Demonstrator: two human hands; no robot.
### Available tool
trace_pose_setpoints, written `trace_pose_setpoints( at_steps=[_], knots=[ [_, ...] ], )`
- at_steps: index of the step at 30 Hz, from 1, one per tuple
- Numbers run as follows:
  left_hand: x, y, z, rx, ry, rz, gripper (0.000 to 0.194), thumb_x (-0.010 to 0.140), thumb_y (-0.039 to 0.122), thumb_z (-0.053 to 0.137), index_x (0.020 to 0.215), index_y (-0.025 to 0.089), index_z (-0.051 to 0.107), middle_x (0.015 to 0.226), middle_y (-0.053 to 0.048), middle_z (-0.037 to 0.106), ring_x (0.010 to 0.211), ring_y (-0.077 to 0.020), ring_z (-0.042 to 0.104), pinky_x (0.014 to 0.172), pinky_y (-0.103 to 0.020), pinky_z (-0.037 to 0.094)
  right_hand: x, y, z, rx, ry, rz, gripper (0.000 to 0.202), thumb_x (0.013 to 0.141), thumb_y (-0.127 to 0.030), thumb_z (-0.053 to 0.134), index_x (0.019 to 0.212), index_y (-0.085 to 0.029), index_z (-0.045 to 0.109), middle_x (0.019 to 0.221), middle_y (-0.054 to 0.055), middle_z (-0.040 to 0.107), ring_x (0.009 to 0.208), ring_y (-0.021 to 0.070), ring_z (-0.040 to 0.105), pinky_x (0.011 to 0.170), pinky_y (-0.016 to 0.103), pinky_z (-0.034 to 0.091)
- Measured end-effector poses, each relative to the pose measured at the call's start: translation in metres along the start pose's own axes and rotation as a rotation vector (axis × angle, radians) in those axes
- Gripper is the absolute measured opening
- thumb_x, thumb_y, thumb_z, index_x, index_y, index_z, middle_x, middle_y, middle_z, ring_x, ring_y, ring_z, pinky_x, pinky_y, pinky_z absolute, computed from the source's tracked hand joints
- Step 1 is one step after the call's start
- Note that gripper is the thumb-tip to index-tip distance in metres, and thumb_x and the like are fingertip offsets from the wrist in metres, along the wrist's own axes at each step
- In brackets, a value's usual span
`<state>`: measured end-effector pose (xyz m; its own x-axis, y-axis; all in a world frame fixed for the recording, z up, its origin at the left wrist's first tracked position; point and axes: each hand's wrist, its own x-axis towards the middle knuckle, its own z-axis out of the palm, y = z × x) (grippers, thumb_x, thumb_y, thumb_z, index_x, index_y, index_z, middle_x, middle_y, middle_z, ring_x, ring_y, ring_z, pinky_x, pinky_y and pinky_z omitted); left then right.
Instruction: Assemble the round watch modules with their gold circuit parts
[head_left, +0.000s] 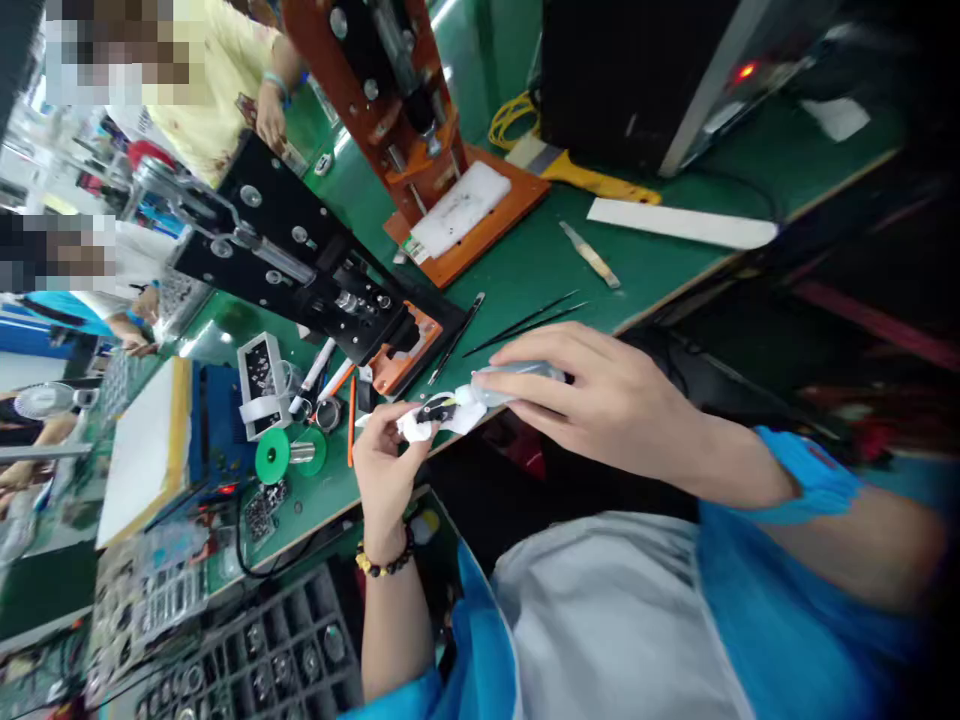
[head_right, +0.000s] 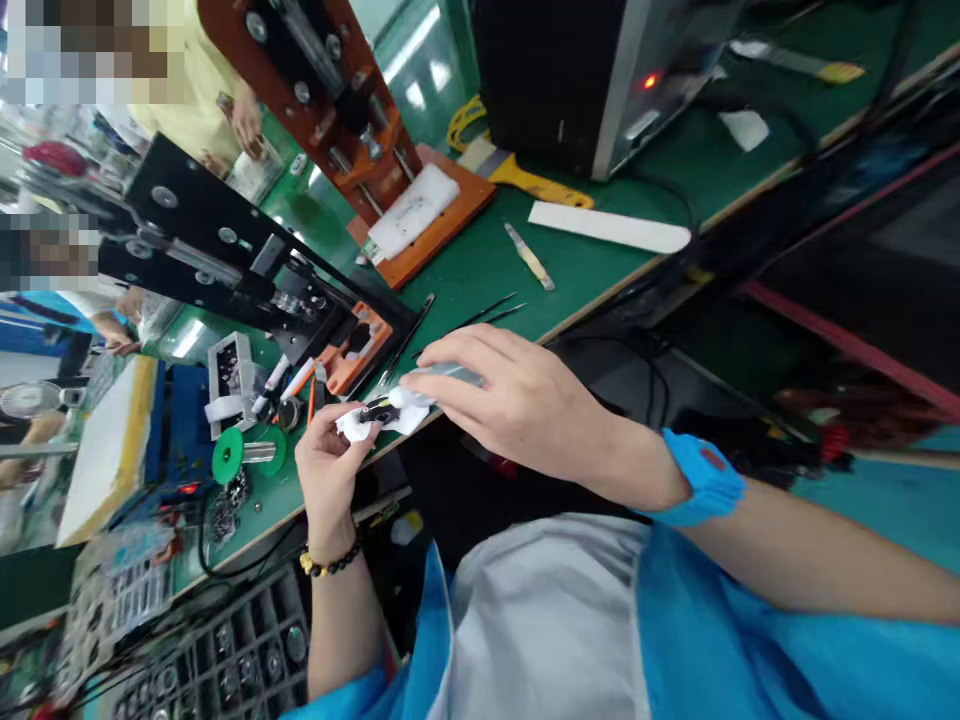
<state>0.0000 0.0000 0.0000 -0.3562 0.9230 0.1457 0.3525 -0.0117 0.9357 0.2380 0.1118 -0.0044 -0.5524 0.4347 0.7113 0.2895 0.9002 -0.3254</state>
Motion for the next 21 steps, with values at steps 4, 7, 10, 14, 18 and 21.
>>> trace_pose_setpoints(
  at_steps=[4,7,10,14,18,21],
  knots=[
    [-0.0001,0.0019,0.0007,0.009,-0.002,0.000,0.023,0.080,0.021,0.088,0.101,0.024,0.078,0.094,-0.001,0.072,0.086,-0.0109,0.068,0.076,-0.016,0.053,0.0016,-0.0032,-0.0043,-0.019,0.007,-0.018,0.027,0.096,-0.009,0.063,0.121,-0.015,0.070,0.113,0.012,0.071,0.105,0.0257,0.067,0.090,0.041,0.061],
    [0.0001,0.0026,0.0009,0.005,-0.002,0.001,0.023,0.080,0.021,0.088,0.101,0.023,0.078,0.095,-0.002,0.072,0.087,-0.0126,0.068,0.076,-0.018,0.054,0.0019,-0.0045,-0.0067,-0.038,0.004,-0.039,0.028,0.095,-0.008,0.063,0.121,-0.015,0.070,0.114,0.012,0.071,0.106,0.0253,0.066,0.092,0.040,0.060],
    [0.0003,0.0029,0.0008,0.004,-0.003,0.000,0.023,0.080,0.023,0.088,0.101,0.022,0.078,0.096,-0.003,0.072,0.088,-0.0142,0.069,0.077,-0.020,0.055,0.0017,-0.0054,-0.0081,-0.052,-0.001,-0.044,0.028,0.096,-0.009,0.061,0.122,-0.017,0.069,0.116,0.011,0.071,0.108,0.0243,0.066,0.093,0.039,0.059],
    [0.0004,0.0029,0.0006,0.022,0.000,-0.013,0.024,0.080,0.026,0.088,0.101,0.021,0.077,0.096,-0.004,0.072,0.088,-0.0158,0.069,0.077,-0.022,0.055,0.0021,-0.0066,-0.0092,-0.065,0.000,-0.051,0.028,0.097,-0.009,0.060,0.123,-0.018,0.068,0.116,0.010,0.072,0.108,0.0238,0.065,0.093,0.039,0.059],
    [0.0004,0.0027,0.0005,0.030,0.001,-0.016,0.025,0.079,0.027,0.088,0.100,0.020,0.077,0.095,-0.004,0.072,0.087,-0.0160,0.068,0.076,-0.023,0.055,0.0028,-0.0072,-0.0099,-0.072,-0.002,-0.054,0.028,0.097,-0.010,0.060,0.122,-0.018,0.068,0.116,0.010,0.072,0.107,0.0241,0.065,0.093,0.040,0.060],
    [0.0003,0.0026,0.0002,0.021,0.000,-0.011,0.024,0.079,0.026,0.089,0.100,0.021,0.077,0.095,-0.004,0.072,0.086,-0.0152,0.068,0.076,-0.022,0.055,0.0030,-0.0074,-0.0105,-0.071,0.007,-0.059,0.027,0.096,-0.009,0.061,0.121,-0.017,0.068,0.115,0.011,0.072,0.107,0.0247,0.066,0.091,0.040,0.060]
  ],
)
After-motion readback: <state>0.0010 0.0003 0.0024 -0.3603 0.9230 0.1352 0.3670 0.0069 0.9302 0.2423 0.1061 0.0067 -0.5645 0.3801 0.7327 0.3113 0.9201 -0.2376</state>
